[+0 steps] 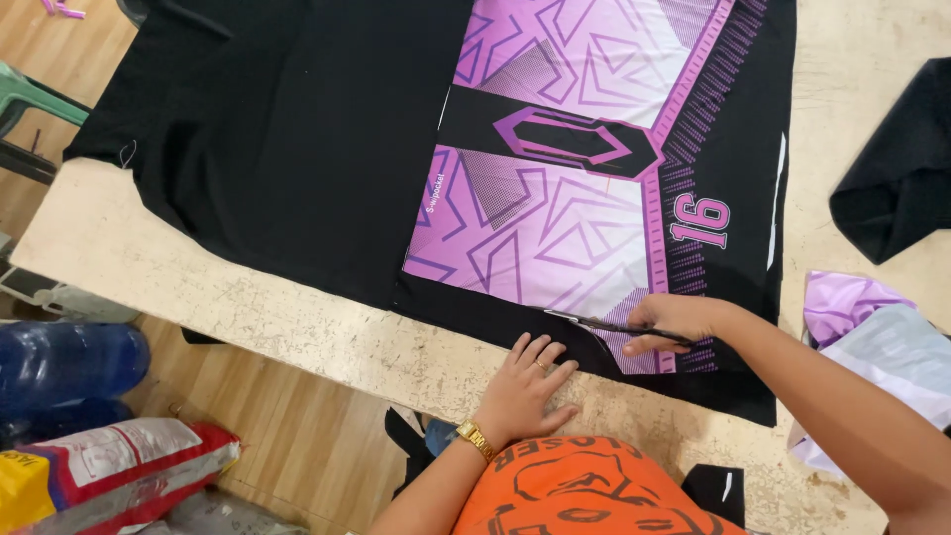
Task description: The person unfolds a large piece of black fabric on a table and places a purple and white patterned jersey on top as a template. They then use scissors to cut the black fabric along the edges of the jersey, creating a matching shape.
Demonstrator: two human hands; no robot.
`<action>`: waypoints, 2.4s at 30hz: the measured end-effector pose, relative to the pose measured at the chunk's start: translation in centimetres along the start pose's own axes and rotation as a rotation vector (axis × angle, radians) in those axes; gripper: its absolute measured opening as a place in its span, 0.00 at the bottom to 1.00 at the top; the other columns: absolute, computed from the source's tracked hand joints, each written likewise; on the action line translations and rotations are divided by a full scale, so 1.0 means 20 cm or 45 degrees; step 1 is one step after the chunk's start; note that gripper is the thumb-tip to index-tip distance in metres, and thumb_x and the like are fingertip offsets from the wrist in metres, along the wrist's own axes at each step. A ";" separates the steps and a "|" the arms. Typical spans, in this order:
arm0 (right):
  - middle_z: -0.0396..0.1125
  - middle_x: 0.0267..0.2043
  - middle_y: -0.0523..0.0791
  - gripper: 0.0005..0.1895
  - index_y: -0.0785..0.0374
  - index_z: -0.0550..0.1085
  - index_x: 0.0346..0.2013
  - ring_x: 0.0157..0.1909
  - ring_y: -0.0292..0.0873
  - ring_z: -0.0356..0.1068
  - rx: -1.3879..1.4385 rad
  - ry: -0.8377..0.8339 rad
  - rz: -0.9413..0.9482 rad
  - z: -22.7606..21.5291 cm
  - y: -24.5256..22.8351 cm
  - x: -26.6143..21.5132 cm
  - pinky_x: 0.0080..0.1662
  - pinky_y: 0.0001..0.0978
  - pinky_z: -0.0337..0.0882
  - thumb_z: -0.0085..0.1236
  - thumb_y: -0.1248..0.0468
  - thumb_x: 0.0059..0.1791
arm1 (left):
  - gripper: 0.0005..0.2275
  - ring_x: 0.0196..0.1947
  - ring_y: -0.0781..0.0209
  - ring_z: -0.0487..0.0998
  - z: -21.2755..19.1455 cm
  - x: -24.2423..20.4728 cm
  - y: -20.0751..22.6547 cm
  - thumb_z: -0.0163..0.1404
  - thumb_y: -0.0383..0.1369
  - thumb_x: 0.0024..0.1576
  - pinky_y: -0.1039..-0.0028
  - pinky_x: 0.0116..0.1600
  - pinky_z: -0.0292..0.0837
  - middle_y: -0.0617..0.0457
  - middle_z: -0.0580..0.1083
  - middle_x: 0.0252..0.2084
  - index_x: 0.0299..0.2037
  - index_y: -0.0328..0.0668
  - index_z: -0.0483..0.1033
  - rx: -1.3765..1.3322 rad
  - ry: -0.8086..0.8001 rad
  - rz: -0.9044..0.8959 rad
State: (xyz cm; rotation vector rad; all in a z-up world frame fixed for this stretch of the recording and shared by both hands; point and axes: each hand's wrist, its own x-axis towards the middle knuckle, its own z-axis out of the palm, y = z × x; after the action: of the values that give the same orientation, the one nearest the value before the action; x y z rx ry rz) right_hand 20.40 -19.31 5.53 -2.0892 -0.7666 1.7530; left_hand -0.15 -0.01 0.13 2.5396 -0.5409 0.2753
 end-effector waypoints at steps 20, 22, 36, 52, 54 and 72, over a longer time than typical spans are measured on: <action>0.63 0.12 0.42 0.22 0.60 0.64 0.22 0.13 0.35 0.59 -0.202 -0.172 0.002 -0.05 -0.24 0.12 0.23 0.24 0.60 0.49 0.45 0.46 | 0.22 0.54 0.42 0.64 -0.02 0.01 0.00 0.45 0.48 0.50 0.49 0.62 0.52 0.42 0.66 0.50 0.48 0.40 0.71 -0.003 0.082 0.041; 0.63 0.13 0.41 0.21 0.59 0.65 0.24 0.14 0.34 0.60 -0.221 -0.156 0.047 -0.05 -0.29 0.12 0.25 0.23 0.60 0.49 0.44 0.45 | 0.22 0.54 0.42 0.64 -0.02 0.01 0.00 0.46 0.48 0.50 0.50 0.62 0.52 0.42 0.66 0.49 0.47 0.40 0.71 0.004 0.087 0.040; 0.61 0.09 0.45 0.24 0.61 0.66 0.17 0.13 0.37 0.64 -0.013 -0.106 -0.113 -0.04 -0.23 0.36 0.18 0.24 0.64 0.58 0.44 0.41 | 0.22 0.55 0.46 0.65 0.11 -0.01 -0.03 0.47 0.51 0.45 0.52 0.61 0.55 0.47 0.65 0.48 0.45 0.49 0.69 0.114 0.208 0.027; 0.59 0.13 0.46 0.24 0.65 0.63 0.21 0.16 0.40 0.58 -0.039 -0.135 -0.033 -0.06 -0.57 0.33 0.23 0.27 0.61 0.51 0.46 0.46 | 0.21 0.53 0.41 0.64 -0.03 0.02 0.00 0.43 0.48 0.51 0.50 0.62 0.53 0.42 0.67 0.49 0.47 0.41 0.71 0.024 0.064 0.027; 0.59 0.09 0.45 0.25 0.62 0.62 0.15 0.12 0.39 0.58 -0.158 -0.083 -0.124 -0.05 -0.60 0.33 0.25 0.26 0.63 0.51 0.47 0.46 | 0.22 0.53 0.41 0.64 -0.03 0.02 0.00 0.45 0.47 0.49 0.49 0.61 0.53 0.42 0.67 0.49 0.47 0.41 0.71 0.008 0.044 0.020; 0.58 0.09 0.46 0.24 0.65 0.63 0.18 0.12 0.40 0.58 -0.114 -0.143 -0.211 -0.09 -0.66 0.45 0.21 0.27 0.61 0.52 0.48 0.46 | 0.22 0.54 0.40 0.64 -0.04 0.02 0.00 0.42 0.47 0.51 0.49 0.62 0.51 0.41 0.67 0.51 0.48 0.40 0.69 -0.022 0.001 0.008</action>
State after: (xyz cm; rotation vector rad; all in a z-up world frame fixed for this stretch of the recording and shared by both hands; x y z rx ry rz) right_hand 20.46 -3.32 5.90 -1.9323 -1.0368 1.7865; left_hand 0.06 0.24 0.84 2.5216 -0.5484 0.2732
